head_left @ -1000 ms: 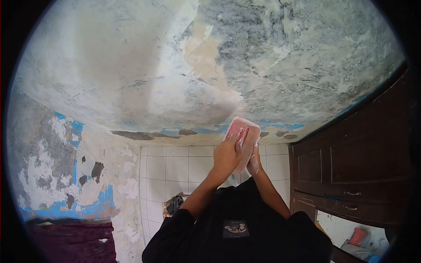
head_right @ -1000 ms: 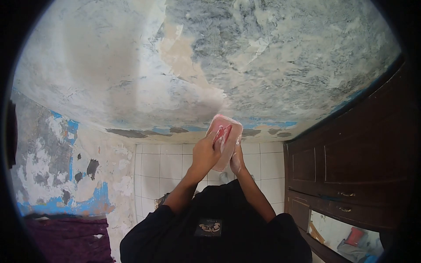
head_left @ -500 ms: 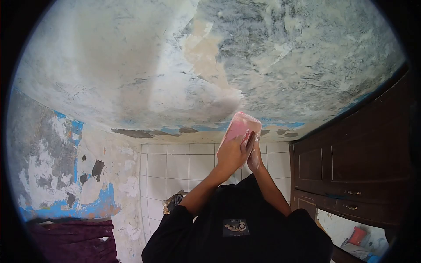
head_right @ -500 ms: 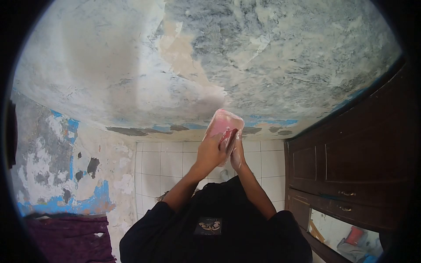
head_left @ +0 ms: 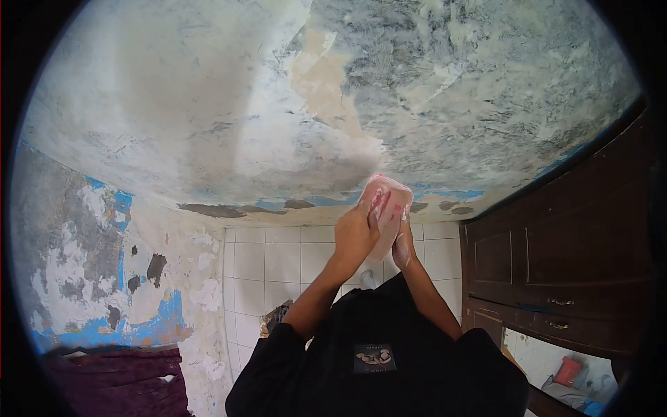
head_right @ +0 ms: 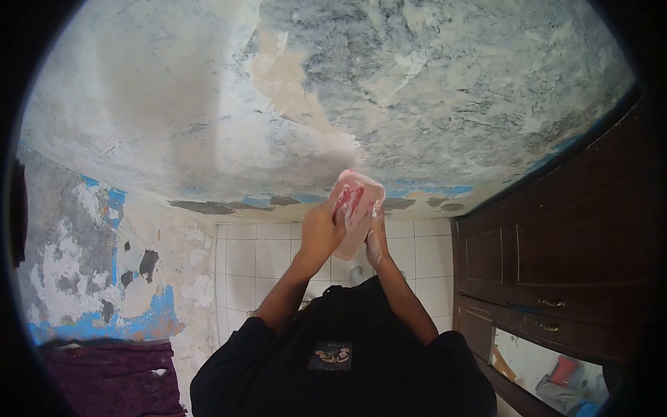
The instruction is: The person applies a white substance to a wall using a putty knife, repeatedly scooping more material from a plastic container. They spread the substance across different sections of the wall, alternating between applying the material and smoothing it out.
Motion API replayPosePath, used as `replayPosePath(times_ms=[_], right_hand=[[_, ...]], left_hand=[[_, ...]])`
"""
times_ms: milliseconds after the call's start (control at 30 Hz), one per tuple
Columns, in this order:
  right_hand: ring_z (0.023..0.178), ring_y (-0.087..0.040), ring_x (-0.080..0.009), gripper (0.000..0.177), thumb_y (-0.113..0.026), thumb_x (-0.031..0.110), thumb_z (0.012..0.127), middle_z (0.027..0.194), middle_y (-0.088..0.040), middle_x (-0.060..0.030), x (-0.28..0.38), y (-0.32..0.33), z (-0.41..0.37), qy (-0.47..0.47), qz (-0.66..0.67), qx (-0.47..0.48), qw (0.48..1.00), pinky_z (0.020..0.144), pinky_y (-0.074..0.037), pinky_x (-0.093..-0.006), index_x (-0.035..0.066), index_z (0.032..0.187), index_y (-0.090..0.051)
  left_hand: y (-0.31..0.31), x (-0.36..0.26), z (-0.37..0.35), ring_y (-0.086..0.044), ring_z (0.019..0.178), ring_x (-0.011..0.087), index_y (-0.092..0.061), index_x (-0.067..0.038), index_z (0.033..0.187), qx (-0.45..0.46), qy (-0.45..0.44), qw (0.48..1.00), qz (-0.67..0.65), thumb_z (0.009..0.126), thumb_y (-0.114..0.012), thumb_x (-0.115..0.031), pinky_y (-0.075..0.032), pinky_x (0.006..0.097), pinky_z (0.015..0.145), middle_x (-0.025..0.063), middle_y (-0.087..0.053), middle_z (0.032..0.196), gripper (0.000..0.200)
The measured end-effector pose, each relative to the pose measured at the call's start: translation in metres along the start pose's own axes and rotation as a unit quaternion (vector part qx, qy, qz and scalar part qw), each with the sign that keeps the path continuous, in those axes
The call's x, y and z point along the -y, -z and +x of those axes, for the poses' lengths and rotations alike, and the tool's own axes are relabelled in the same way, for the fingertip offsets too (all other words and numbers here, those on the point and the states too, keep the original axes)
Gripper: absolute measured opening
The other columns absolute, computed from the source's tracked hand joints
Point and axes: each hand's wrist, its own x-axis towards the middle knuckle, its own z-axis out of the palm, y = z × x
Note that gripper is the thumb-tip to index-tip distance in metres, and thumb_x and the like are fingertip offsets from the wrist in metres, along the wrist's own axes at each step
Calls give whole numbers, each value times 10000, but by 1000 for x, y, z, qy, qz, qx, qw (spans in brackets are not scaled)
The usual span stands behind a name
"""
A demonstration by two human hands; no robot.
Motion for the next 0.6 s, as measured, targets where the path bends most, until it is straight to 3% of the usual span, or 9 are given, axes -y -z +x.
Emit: replayPosePath(times_ms=[167, 267, 467, 600], right_hand=[[1250, -526, -196, 760, -347, 710, 978, 1382, -488, -68, 11, -6, -2, -9, -1, -6, 1000, 942, -517, -362, 165, 1503, -277], [1232, -537, -191, 730, -344, 697, 986, 1363, -499, -60, 6, -5, 1, -14, 31, -10, 999, 937, -522, -360, 166, 1485, -299], [1202, -555, -167, 696, -346, 669, 1000, 1354, -513, -35, -7, 7, 9, -44, 80, -12, 996, 938, -522, -338, 171, 1484, -302], [1215, -553, -164, 709, -348, 666, 1000, 1362, -519, -26, 0, -2, 6, -71, 95, -25, 993, 961, -514, -336, 163, 1497, -305]], left_hand=[[-9, 6, 3, -650, 771, 449, -648, -21, 1061, 0, 10, 1000, 29, 865, -574, -109, -506, 543, 677, 235, -671, 857, 226], [-14, 3, -9, -674, 750, 422, -636, -26, 1027, 10, -65, 997, 34, 871, -570, -135, -534, 525, 665, 227, -688, 882, 201], [-5, 11, -2, -668, 772, 427, -638, -5, 926, 22, -8, 998, 54, 868, -594, -170, -531, 523, 671, 242, -676, 855, 181], [-11, 0, -9, -665, 781, 434, -638, 12, 980, 16, -42, 998, 35, 859, -598, -143, -530, 525, 684, 259, -675, 891, 201]])
